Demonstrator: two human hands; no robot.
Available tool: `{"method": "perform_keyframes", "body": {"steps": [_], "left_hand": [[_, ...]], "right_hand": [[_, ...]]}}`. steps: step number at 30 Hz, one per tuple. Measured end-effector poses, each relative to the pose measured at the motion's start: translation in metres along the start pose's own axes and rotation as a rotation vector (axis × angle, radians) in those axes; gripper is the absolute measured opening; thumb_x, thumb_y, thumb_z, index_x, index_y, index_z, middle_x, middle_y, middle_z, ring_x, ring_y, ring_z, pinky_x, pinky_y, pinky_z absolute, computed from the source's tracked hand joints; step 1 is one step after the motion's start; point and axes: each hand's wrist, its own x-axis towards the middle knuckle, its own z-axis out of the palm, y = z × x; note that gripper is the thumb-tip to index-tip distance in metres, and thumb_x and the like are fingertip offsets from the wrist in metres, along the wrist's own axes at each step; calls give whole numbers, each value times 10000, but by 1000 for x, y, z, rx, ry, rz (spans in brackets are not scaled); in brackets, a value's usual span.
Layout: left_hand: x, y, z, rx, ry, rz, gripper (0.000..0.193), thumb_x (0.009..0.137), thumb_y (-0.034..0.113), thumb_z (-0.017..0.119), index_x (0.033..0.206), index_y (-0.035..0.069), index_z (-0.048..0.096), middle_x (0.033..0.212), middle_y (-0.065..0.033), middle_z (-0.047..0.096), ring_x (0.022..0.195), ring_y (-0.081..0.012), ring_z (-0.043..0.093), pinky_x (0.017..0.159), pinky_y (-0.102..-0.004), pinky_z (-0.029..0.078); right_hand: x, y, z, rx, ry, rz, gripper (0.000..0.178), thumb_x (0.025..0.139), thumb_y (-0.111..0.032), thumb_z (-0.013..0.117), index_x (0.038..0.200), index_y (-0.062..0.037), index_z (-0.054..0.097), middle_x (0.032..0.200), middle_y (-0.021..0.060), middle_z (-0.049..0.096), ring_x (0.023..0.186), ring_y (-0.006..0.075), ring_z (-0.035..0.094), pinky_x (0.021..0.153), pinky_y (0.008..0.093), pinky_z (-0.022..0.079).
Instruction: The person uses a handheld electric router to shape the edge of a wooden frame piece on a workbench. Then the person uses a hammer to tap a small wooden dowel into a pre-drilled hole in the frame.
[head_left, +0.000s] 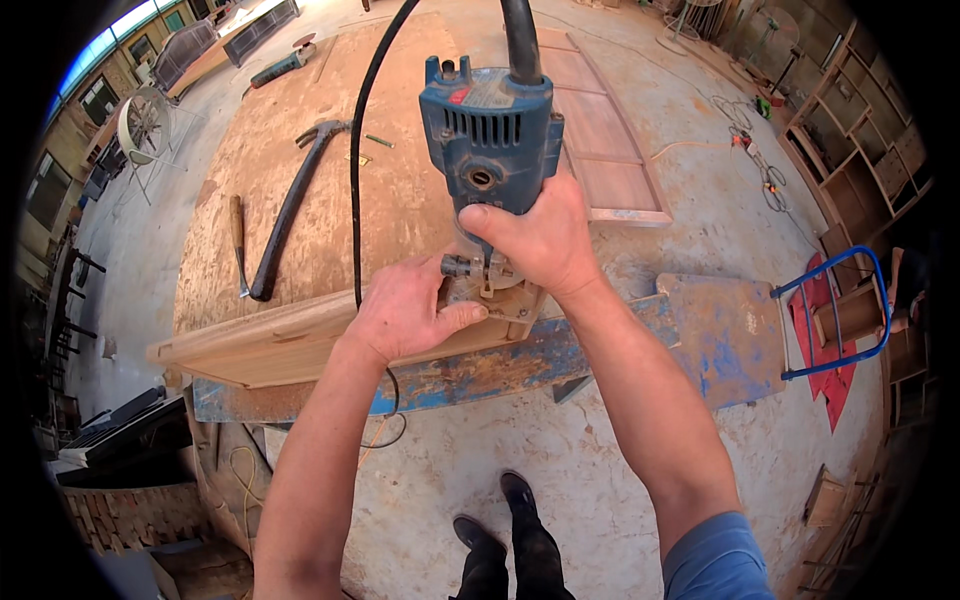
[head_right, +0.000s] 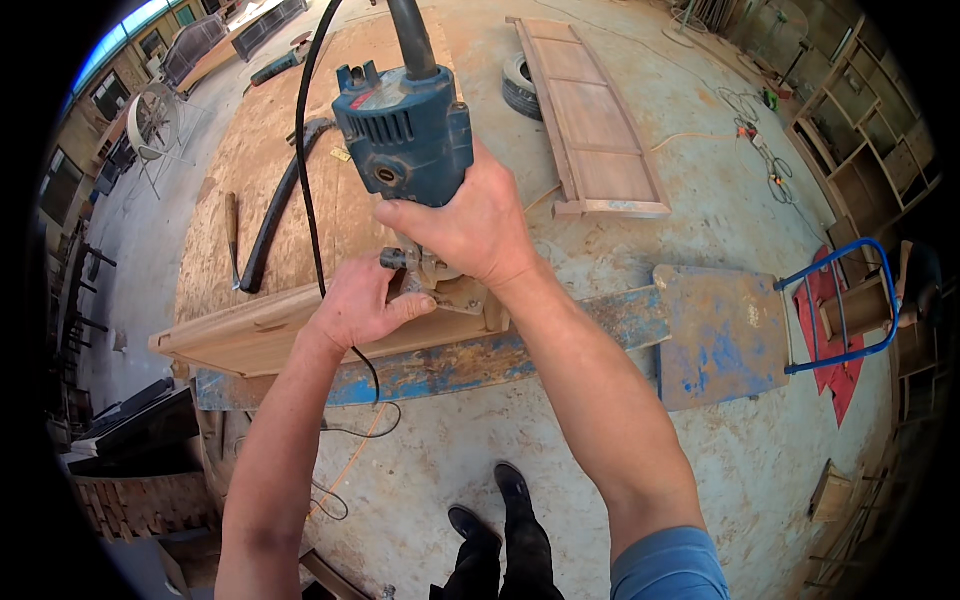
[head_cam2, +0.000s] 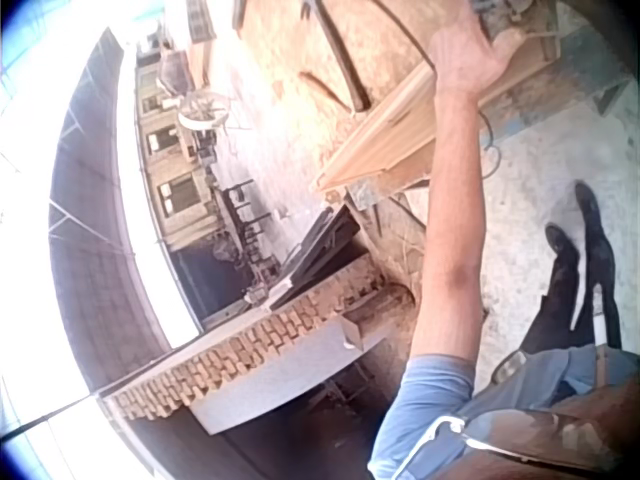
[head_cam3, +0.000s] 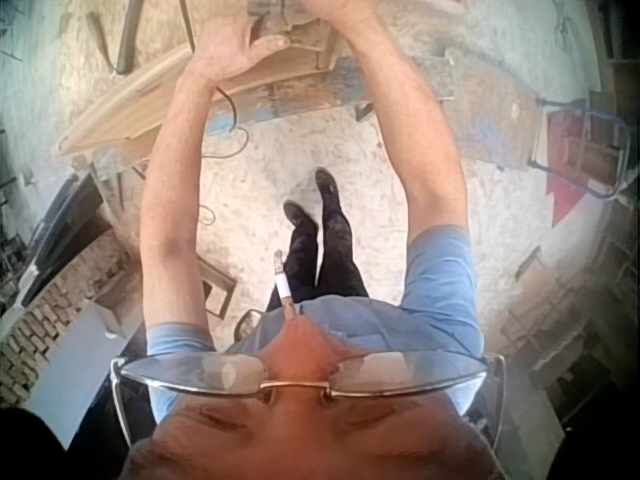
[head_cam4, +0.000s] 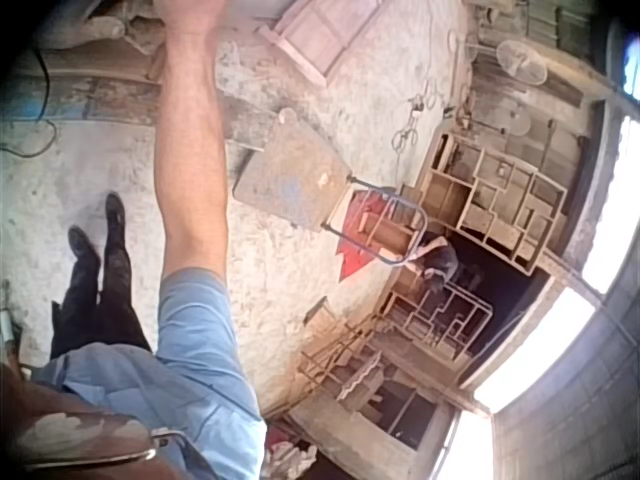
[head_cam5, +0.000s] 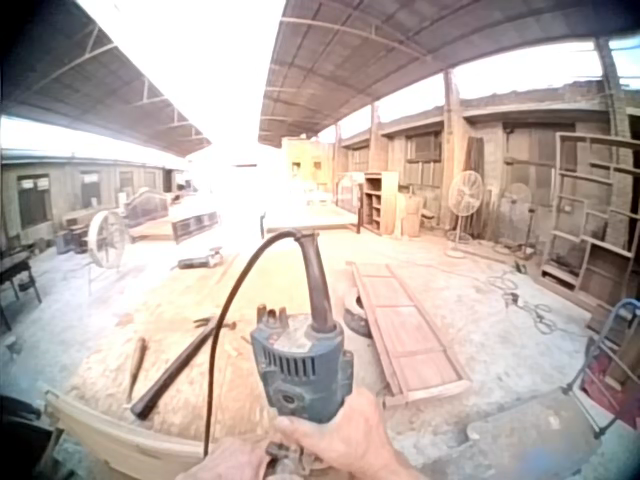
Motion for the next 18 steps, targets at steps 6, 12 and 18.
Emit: {"method": "perform_keyframes", "body": {"steps": [6,12,18], "left_hand": [[1,0,1,-59,0,-30,712,807,700,659,736,-4,576,686,-202,579,716,-444,575,632,-494,437],[0,-4,1,-53,-1,-44,748,807,734,639,748,-9,582,689,-208,578,714,-454,569,623,-501,427],[1,-2,0,-63,-22,-56,731,812,717,646,786,-13,608,677,-216,576,718,-460,574,631,-510,425]], "right_hand": [[0,-2,-1,-20,-22,74,533,650,-201,870,1096,-13,647,966,91,735,848,168,663,812,339,552],[1,2,0,6,-17,74,556,646,-207,878,1114,-14,648,986,99,739,862,169,667,823,343,552],[1,5,0,20,-12,49,557,650,-210,877,1117,-12,646,981,99,738,866,171,666,822,345,551]]}}
